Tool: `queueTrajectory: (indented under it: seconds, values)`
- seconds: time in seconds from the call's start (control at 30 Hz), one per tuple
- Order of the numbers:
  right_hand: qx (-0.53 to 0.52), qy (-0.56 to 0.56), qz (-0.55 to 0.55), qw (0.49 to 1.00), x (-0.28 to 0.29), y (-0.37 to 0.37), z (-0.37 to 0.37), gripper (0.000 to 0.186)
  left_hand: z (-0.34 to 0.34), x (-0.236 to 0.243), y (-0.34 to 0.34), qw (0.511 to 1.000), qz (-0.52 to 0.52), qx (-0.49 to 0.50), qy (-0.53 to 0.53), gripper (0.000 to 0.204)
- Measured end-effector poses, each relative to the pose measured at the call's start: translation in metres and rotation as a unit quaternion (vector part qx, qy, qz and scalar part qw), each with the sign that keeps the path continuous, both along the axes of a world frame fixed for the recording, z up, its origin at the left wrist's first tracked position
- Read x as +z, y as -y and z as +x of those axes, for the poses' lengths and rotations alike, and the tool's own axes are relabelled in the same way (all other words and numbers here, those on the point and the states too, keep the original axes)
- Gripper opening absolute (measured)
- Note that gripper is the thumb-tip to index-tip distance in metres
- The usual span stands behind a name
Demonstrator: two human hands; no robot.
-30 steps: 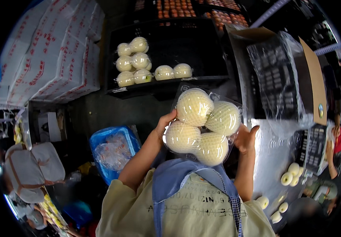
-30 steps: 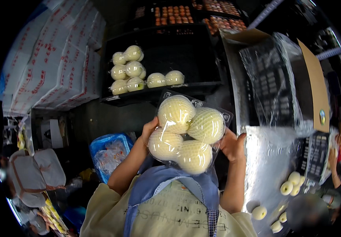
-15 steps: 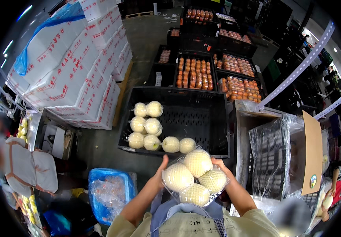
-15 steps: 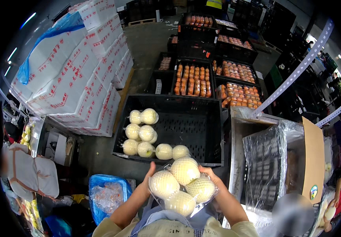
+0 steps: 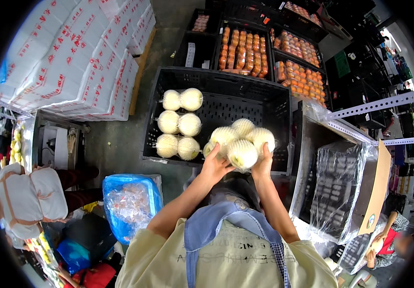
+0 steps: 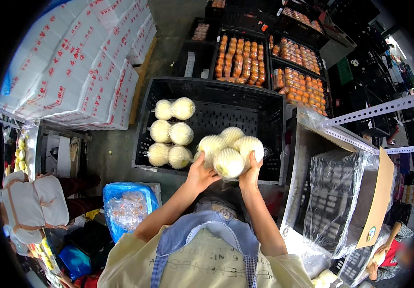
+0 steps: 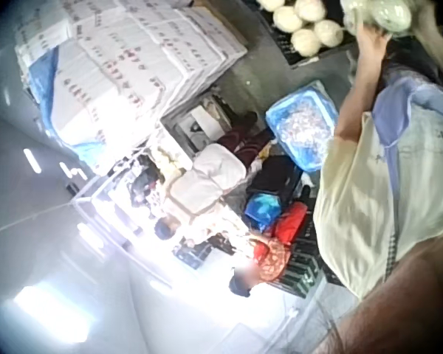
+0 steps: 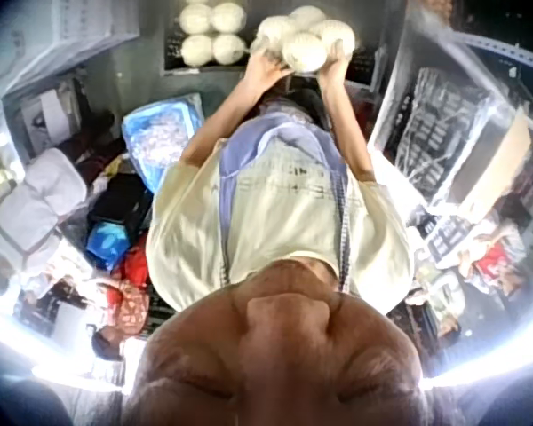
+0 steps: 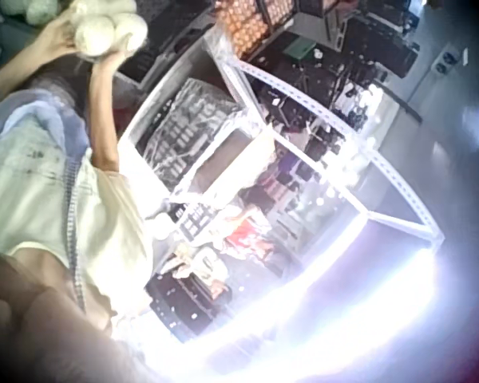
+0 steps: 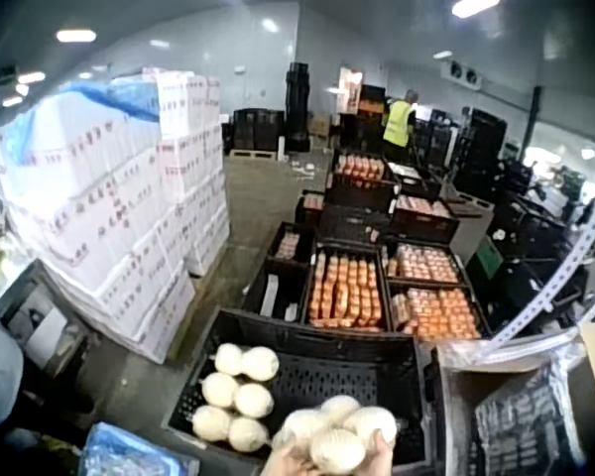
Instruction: The person places foam-netted apples into a clear plastic tray on a metal table. They then use a handheld tape dispenser to seal the plastic wrap over the apples. Finally, the person lifts the sealed tray and places it into a black crate alongside other packaged units.
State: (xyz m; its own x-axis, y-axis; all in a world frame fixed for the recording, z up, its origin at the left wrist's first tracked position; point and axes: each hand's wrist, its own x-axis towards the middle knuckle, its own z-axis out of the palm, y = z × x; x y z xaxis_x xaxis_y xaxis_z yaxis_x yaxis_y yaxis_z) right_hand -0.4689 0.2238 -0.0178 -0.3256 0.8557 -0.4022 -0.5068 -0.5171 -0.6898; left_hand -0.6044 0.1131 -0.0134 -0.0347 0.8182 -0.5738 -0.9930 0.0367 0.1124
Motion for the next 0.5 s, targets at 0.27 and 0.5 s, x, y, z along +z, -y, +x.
queueTrajectory:
  seconds: [0.27,0.5]
  values:
    - [-0.139,0.107,-0.12,0.977,-0.026,-0.03,-0.081,0.057,-0.072,-0.014,-0.046,0.985,-0.147,0.004,-0.087,0.061]
    - [-0.159,0.323,-0.217,0.907,-0.052,-0.035,-0.135,0.098,-0.11,-0.028,-0.023,0.763,-0.123,-0.105,-0.625,0.041]
